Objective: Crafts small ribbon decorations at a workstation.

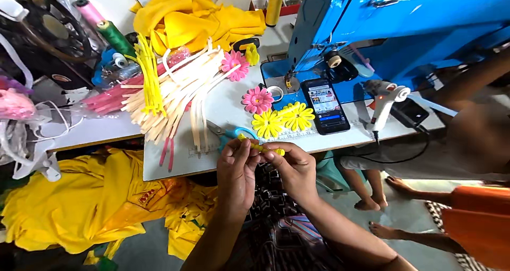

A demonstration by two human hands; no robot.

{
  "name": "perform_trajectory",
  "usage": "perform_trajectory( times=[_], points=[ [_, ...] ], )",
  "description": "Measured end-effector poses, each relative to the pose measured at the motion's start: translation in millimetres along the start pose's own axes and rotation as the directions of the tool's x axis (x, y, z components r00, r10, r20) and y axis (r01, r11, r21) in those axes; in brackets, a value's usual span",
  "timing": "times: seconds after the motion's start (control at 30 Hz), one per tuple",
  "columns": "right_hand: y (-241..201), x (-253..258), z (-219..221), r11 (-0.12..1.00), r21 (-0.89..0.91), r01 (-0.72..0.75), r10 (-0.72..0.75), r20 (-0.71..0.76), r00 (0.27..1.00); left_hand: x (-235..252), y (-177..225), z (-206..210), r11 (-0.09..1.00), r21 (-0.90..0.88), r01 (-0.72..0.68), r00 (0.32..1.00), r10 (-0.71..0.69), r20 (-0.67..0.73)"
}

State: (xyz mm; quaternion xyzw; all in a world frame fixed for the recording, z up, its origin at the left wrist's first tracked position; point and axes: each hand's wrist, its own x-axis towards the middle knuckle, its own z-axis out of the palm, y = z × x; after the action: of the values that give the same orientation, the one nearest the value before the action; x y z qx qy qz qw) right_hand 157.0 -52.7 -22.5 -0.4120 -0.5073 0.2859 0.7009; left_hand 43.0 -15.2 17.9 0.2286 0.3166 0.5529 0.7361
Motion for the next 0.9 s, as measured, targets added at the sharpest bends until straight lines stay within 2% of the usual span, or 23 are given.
perform_trajectory(
  times=[0.17,0.4,0.67,0.77,0.83,0.9],
  points=[
    [1.2,6.7,1.1,1.0,0.028,-0.009,0.011,-0.07,0.998,-2.5,-4.3,0.8,1.0,0.015,-0.008,0.999,0.008,-0.031],
    [-3.1,14.1,9.9,0.946,0.283,-0.157,0.199,-0.125,0.972,-1.0,-6.5,-0.5,0.998,0.058,0.0,0.995,0.006,-0.104],
    [-4.8,11.2,9.2,0.955,0.263,-0.137,0.158,-0.059,0.986,3.0,4.0,0.3,0.999,-0.019,0.043,0.993,-0.045,-0.106],
    [-5.6,11.3,6.8,0.966,0.226,-0.128,0.149,-0.079,0.986,1.0,-1.1,-4.0,0.985,0.141,-0.103,0.993,0.11,-0.042],
    [-5.2,11.6,5.0,0.984,0.144,-0.107,0.122,-0.105,0.987,1.4,-6.6,-11.6,0.907,0.303,-0.291,0.956,0.289,0.054],
    [-4.8,11.3,3.9,0.997,0.039,-0.073,0.077,-0.105,0.991,2.3,-9.6,-18.3,0.804,0.41,-0.431,0.902,0.405,0.152]
  ],
)
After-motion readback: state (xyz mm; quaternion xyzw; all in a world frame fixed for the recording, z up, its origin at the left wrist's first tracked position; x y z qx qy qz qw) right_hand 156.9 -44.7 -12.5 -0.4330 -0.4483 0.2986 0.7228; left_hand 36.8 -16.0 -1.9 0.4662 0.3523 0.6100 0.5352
